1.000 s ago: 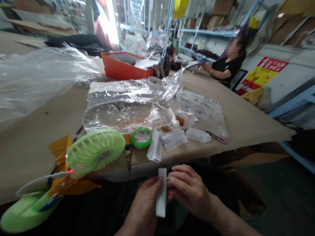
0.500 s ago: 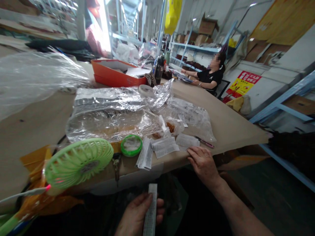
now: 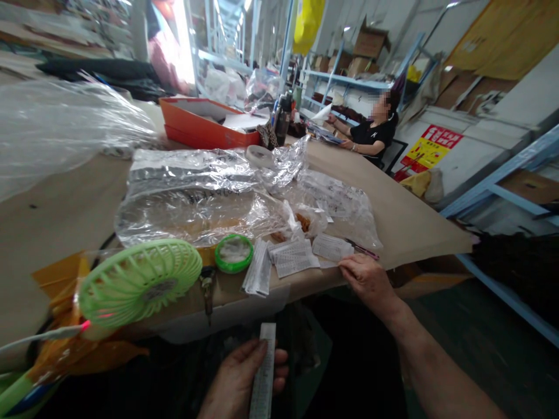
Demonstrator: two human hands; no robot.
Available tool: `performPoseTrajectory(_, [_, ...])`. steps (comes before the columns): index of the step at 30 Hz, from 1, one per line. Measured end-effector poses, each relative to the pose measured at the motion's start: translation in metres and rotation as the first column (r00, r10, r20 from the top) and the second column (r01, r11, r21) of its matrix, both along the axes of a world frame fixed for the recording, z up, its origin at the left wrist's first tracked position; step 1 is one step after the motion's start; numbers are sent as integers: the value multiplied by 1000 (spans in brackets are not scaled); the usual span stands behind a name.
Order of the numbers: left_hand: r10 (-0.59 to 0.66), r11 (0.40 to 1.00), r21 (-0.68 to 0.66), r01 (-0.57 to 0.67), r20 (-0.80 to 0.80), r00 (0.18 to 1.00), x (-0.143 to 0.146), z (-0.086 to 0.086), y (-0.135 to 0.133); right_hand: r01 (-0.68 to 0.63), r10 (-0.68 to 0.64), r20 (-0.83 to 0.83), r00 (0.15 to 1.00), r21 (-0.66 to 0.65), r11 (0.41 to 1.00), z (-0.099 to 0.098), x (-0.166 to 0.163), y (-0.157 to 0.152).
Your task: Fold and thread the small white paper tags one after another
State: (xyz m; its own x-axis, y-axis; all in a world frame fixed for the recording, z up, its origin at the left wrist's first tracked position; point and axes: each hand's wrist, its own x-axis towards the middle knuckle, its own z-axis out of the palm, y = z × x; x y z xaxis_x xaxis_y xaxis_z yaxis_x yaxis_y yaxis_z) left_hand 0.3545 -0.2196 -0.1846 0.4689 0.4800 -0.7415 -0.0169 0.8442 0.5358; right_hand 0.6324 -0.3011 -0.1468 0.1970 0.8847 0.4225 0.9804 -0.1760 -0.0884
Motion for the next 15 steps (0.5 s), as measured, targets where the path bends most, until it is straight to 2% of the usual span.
performPoseTrajectory(4, [-25,1000,-5,25,27,999,0,-1,1,35,-29,-44,999,128,991,-1,5,3])
performPoseTrajectory(7, [-43,999,-5,44,27,999,1,-1,1,78,-58,-85,995,261,962,-2,8,4])
performPoseTrajectory(9, [-45,999,-13,45,15,999,2,0,2,104,-61,-129,990,358,928,-3,0,6])
performPoseTrajectory(11, [-48,999,-20,49,14,999,3,3,2,112,-34,-185,982,429,896,-4,-22,8])
performPoseTrajectory(13, [-58,998,-25,59,27,998,4,8,2,24,101,-249,963,452,892,-6,-56,13])
performPoseTrajectory(15, [-74,997,-30,76,65,995,3,12,3,-214,369,-298,880,445,870,-10,-92,18])
